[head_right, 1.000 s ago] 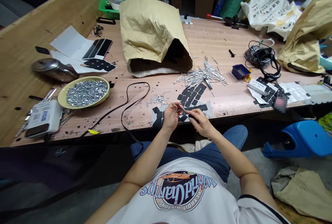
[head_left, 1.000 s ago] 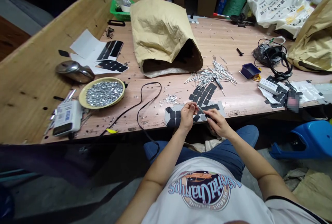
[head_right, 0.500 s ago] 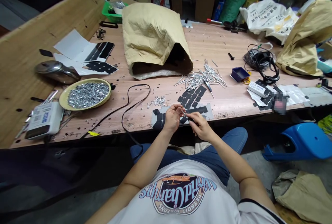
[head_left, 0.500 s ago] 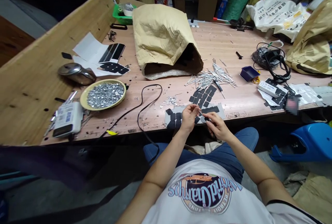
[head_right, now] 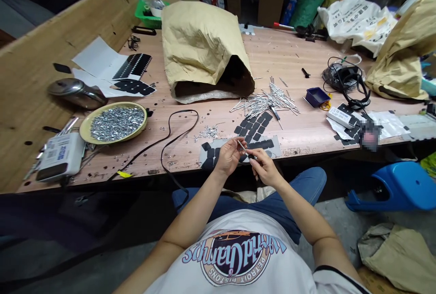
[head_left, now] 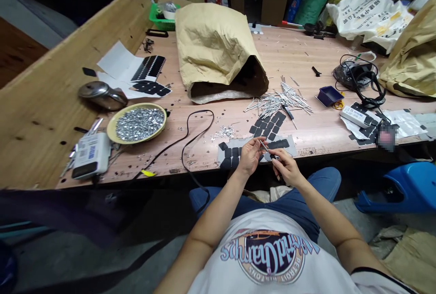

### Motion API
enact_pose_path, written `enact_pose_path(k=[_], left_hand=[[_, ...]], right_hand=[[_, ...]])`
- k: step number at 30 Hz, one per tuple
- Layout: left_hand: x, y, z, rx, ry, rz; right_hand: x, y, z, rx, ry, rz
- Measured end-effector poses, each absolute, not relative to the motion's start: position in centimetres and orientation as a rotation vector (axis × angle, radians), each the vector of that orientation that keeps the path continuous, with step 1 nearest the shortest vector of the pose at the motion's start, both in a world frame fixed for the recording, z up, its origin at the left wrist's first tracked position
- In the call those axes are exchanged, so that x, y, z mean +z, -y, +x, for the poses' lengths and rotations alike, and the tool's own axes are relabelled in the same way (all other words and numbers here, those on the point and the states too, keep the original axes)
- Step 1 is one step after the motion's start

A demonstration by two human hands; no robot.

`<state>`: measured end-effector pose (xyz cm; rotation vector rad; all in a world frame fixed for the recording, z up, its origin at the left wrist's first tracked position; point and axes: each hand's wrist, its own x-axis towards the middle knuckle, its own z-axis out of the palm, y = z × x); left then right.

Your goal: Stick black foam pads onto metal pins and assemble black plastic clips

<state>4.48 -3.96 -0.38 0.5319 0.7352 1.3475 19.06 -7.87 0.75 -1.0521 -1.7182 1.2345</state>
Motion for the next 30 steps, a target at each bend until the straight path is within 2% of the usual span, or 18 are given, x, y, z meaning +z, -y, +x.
enact_pose_path(k=[17, 20, 26, 30], left_hand=[[-0.8, 4.2, 4.7, 1.381, -0.813, 0.542], [-0.9, 4.4, 4.7, 1.406, -0.822, 0.564], [-1.1, 5.3, 4.2, 1.296, -0.714, 0.569], [-1.3, 5.8, 4.1, 1.282, -0.756, 0.544]], right_hand=[[0.6, 8.2, 18.8, 1.278, 1.595, -1.088], [0.4, 8.3, 18.7, 1.393, 1.493, -1.062], [-0.5, 9.0, 18.4, 1.846, 1.105, -0.930], [-0.6, 9.4, 18.1, 1.885, 1.041, -0.936]])
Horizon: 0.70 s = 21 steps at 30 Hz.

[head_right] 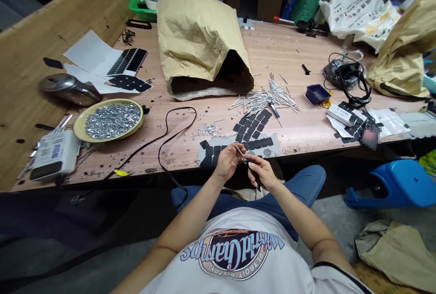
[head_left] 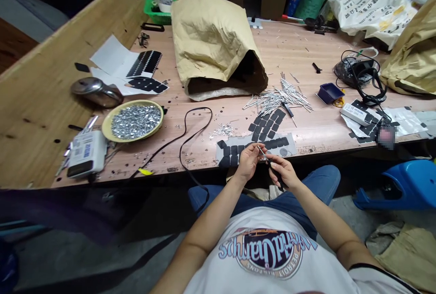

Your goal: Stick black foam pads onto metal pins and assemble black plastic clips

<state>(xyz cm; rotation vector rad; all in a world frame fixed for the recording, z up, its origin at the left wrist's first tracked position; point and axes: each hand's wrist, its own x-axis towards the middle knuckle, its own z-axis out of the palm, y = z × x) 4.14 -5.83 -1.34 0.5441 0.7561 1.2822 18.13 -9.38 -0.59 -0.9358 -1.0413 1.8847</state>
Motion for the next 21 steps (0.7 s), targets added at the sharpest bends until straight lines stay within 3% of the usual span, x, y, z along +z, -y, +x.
enact_pose_path(k=[17, 21], left_hand=[[-1.5, 6.3, 4.3, 1.328, -0.795, 0.478], [-2.0, 6.5, 3.9, 1.296, -0.782, 0.518]], right_hand=[[-0.7, 9.6, 17.8, 1.929, 0.988, -0.869], [-1.7, 10.1, 17.5, 1.809, 1.129, -0.913]])
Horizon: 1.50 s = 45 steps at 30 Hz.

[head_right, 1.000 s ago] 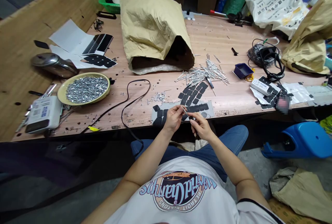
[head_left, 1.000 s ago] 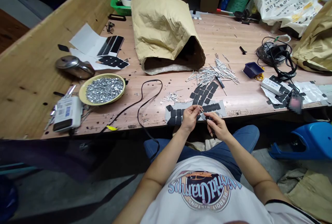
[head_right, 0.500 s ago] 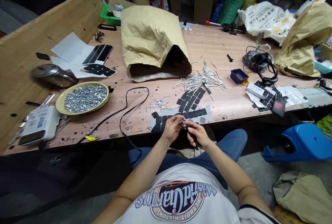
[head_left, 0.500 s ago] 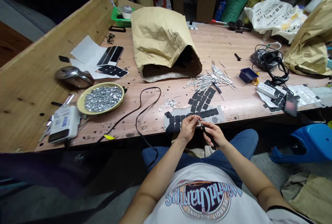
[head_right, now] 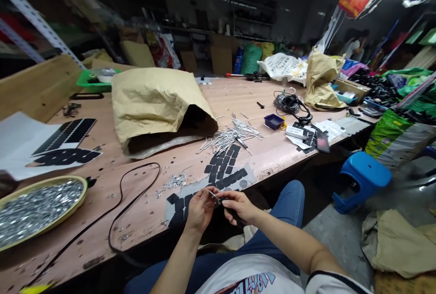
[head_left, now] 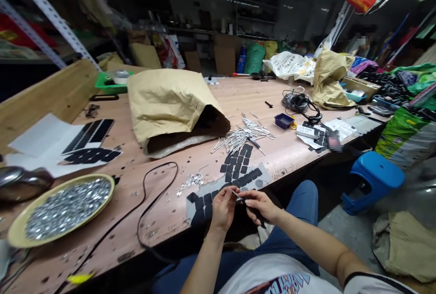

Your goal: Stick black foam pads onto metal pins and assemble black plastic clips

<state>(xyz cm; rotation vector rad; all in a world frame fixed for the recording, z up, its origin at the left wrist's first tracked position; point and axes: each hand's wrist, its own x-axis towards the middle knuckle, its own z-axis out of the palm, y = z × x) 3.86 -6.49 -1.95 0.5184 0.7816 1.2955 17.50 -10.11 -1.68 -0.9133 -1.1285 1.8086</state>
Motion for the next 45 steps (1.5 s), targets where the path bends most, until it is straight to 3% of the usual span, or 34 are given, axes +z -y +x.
enact_pose_path(k=[3, 7, 12, 15, 20, 24, 30, 35, 45], left_hand=[[-2.7, 6.8, 3.0, 1.306, -0.857, 0.606], [-3.9, 7.6, 2.1, 1.251, -1.039, 0.868], [-5.5, 8.5, 3.1, 1.015, -1.085, 1.112], [-5.8, 8.9, 3.9, 0.982, -1.153, 1.171], [-4.4, 7.0, 2.2, 1.260, -1.274, 1.272], [-3.3, 1.8, -1.7, 1.348, -1.686, 1.298], [-3.4, -6.1, -3.4, 0.953, -2.057, 1.470], [-4.0, -7.6, -2.5, 0.663, -2.205, 1.526], [-3.7, -6.3, -4.8, 0.894, -2.225, 1.417]], right_hand=[[-2.4, 10.4, 17.6, 1.459, 1.532, -1.016], [-1.6, 8.0, 20.2, 0.757, 2.103, -1.169], [1.2, -2.1, 26.7, 0.056, 2.401, -1.602], [2.0, -7.9, 29.6, -0.189, 2.740, -1.534], [1.0, -13.0, 31.7, -0.263, 3.173, -0.943], [0.2, -14.1, 31.4, -0.269, 3.206, -0.750], [1.0, -12.6, 28.7, -0.362, 2.991, -0.872], [0.7, -9.5, 26.0, -0.161, 2.693, -0.982], [0.1, -4.2, 21.8, 0.448, 2.024, -1.251]])
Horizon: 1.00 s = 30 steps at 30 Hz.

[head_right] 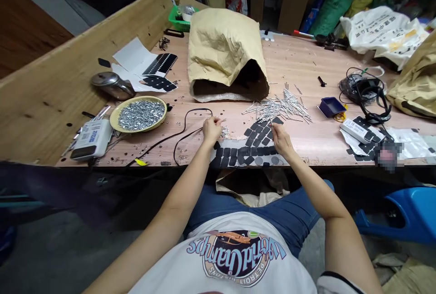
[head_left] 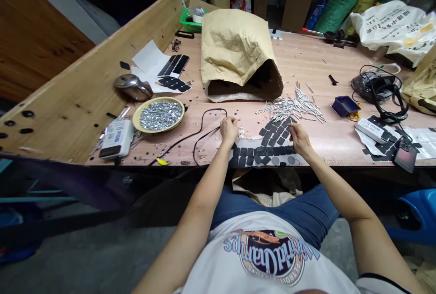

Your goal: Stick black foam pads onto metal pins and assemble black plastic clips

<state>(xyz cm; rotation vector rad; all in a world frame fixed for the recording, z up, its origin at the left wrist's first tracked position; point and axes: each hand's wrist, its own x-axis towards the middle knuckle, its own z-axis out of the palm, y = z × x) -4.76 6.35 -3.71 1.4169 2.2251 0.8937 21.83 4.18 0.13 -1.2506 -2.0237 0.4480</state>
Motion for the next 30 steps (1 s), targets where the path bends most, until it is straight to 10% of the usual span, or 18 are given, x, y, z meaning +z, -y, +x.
enact_pose_path(k=[13, 30], left_hand=[[-2.4, -6.6, -3.0, 0.935, -2.122, 1.352], [0.0, 1.9, 1.2, 1.165, -0.731, 0.460]], right_hand=[[0.0, 0.3, 19.0, 1.055, 1.664, -1.471], [4.0, 3.2, 15.5, 0.419, 2.368, -1.564]])
